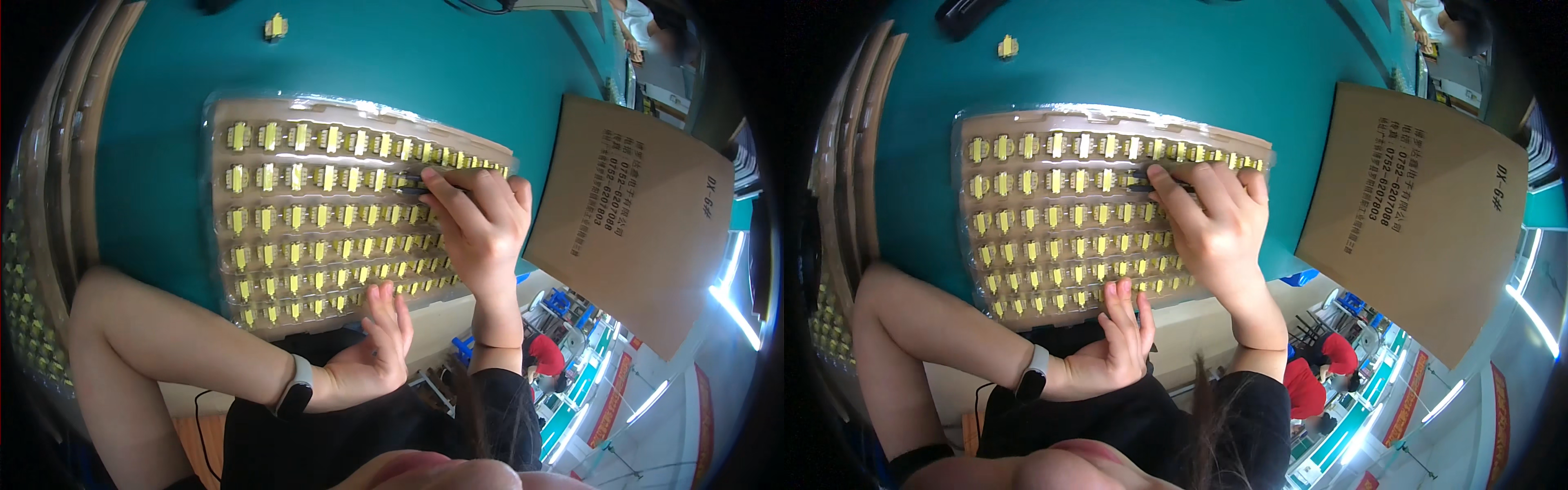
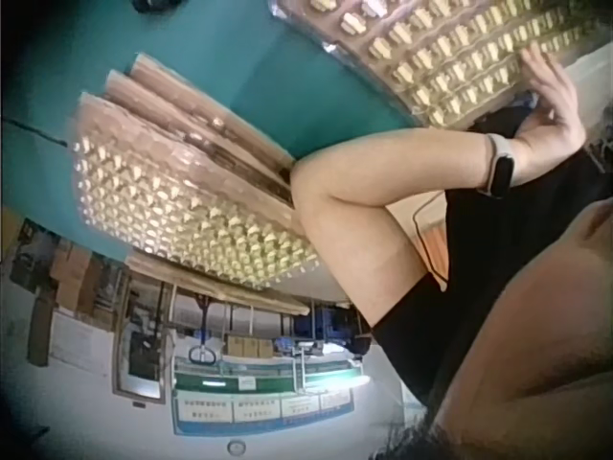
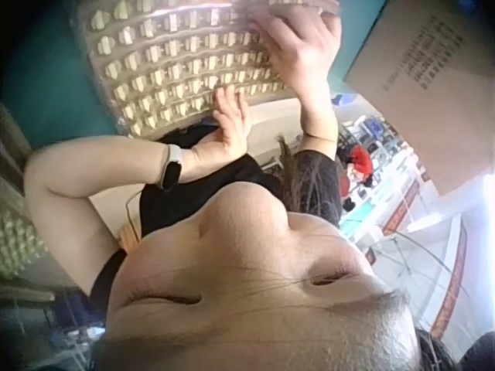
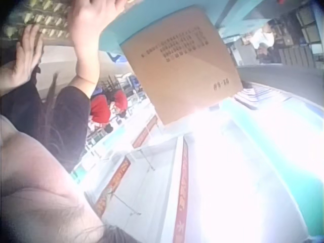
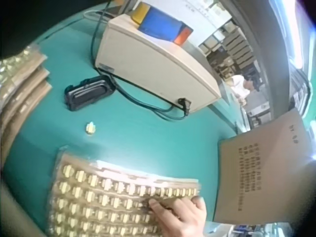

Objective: Placing small electronic components into a tray.

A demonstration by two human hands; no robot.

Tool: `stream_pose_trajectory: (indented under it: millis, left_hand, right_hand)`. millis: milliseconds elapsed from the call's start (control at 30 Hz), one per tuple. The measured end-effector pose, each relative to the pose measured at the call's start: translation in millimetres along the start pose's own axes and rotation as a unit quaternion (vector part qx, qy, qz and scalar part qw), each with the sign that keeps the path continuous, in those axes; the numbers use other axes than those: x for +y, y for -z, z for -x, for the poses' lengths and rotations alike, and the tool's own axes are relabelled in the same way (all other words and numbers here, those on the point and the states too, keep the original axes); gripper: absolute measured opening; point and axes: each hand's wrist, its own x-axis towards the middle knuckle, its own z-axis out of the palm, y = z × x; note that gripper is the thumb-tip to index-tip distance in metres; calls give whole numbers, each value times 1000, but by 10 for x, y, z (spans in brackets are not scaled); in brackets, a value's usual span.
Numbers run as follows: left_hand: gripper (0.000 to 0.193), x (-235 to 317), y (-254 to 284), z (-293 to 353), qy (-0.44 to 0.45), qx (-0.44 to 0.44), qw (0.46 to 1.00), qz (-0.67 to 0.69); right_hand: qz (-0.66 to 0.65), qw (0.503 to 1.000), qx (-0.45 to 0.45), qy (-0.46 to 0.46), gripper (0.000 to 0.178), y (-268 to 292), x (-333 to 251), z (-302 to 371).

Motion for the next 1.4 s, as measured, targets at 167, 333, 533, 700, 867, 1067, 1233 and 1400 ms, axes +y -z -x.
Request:
stream_pose_trajectory:
  millis: [167,333,533,700,867,1067,1233,1400]
  left_hand:
    - [25,2,11,38,5,-3,1000,-3]
    - [28,21,18,43,4,-11,1000,2]
    - [33,1,39,63,-6,-18,1000,23]
    - [37,-5,68,80,-16,-30,999,22]
    - [41,-26,71,111,-28,-44,999,13]
    - [40,-35,72,112,-23,-39,999,13]
    - [38,-27,57,104,-27,-38,999,7]
    - [36,-29,54,103,-24,-39,999,6]
  right_hand:
    - [-2,1000,-14,3,33,-17,-16,11]
    - [-6,1000,5,3,33,-63,4,42]
    - [0,1000,-3,-3,33,-37,8,75]
    - [-2,1000,4,-1,33,-50,11,71]
    - [-13,1000,16,-5,31,-28,37,93]
    - [-4,999,38,-14,28,-36,96,129]
    - [3,1000,18,-9,28,-38,93,103]
    - [8,1000,14,-1,27,-33,92,86]
